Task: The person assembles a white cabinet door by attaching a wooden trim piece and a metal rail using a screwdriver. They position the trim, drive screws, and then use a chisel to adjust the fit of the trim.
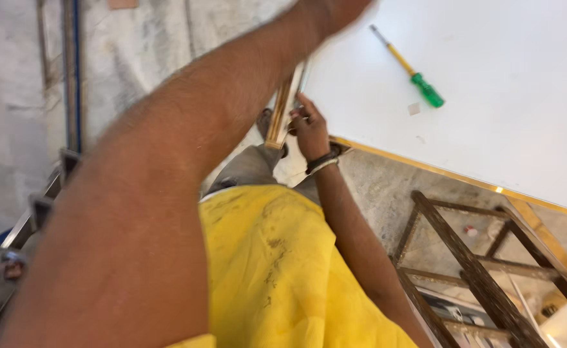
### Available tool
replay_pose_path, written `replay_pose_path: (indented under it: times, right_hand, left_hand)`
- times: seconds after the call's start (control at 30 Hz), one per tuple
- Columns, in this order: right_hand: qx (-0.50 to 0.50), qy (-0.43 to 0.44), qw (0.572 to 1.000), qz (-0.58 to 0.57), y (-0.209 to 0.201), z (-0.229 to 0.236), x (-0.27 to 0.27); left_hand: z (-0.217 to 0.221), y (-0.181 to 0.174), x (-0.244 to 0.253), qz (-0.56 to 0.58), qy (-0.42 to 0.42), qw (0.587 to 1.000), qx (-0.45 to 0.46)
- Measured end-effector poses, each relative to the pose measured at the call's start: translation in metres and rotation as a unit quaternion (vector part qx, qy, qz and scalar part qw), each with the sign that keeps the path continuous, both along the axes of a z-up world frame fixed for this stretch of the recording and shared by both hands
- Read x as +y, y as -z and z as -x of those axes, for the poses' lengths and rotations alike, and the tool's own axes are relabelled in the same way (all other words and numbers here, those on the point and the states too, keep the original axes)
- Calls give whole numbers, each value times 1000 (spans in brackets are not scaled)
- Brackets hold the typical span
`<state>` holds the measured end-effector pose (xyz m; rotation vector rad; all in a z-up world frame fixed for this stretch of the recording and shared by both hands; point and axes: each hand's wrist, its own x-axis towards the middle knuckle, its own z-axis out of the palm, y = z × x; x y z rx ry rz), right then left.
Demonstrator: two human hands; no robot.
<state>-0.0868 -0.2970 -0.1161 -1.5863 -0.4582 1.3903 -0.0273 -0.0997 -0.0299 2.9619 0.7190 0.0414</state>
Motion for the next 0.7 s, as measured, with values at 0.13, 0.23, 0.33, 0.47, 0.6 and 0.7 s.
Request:
replay_pose_path:
  times: [0.13,0.23,0.33,0.47,0.6,0.7]
  right_hand:
    - [185,47,980,-49,40,1,8]
    - [194,55,979,-40,63,-5,5]
    - [213,34,974,-69,60,2,-1]
    - [276,55,958,-52,26,-5,7]
    - [365,74,926,-57,-5,-11,5]
    - [425,91,898,-66,-3,-19,3]
  left_hand:
    - [50,-32,-38,30,184,930,317]
    - [60,-48,-47,28,207,862,463]
    - [61,-55,-52,2,224,805,549]
    - [54,-52,-56,-38,223,761,608]
    - [65,-47,-67,-100,231,709,659]
    - [66,-47,-68,-103,234,703,663]
